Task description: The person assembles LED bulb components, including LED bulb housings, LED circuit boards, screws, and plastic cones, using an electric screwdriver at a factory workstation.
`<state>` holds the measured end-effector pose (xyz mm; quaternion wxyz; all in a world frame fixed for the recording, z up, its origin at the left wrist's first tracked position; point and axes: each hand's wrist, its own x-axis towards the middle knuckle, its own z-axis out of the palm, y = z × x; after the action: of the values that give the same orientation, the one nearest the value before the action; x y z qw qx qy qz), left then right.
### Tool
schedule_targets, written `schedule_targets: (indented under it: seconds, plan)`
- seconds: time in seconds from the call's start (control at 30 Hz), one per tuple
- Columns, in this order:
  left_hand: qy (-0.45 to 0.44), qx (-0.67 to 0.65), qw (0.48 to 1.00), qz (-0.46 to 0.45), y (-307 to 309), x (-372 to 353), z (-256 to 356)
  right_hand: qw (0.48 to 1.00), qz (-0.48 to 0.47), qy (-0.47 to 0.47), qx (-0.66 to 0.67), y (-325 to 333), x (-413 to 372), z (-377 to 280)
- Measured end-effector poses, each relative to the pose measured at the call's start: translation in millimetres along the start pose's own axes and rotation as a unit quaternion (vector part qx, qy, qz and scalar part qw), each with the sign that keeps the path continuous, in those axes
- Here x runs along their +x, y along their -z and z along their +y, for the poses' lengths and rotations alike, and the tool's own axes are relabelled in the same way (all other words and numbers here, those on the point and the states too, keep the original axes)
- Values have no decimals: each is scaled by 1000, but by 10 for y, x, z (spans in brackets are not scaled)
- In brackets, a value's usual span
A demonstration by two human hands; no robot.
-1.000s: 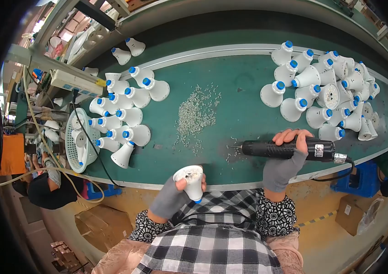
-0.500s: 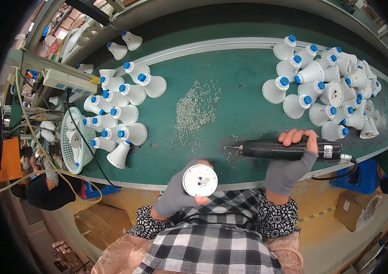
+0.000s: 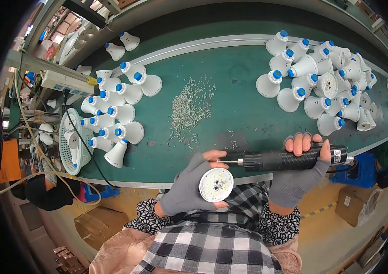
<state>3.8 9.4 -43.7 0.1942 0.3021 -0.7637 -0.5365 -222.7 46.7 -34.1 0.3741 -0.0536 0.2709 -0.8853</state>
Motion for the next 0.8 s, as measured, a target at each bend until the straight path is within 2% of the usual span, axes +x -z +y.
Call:
schedule_targets:
  seconds: [0.1, 0.4, 0.8]
  plan:
    - [6, 7, 1000, -2, -4, -37, 56, 1000, -11, -8, 9, 10, -25, -14]
    - [-59, 101, 992, 48, -71, -92, 48, 999, -29, 25, -15, -66, -148, -49]
    - [-60, 126, 989, 42, -104, -103, 56, 998, -33, 39, -35, -93, -199, -74]
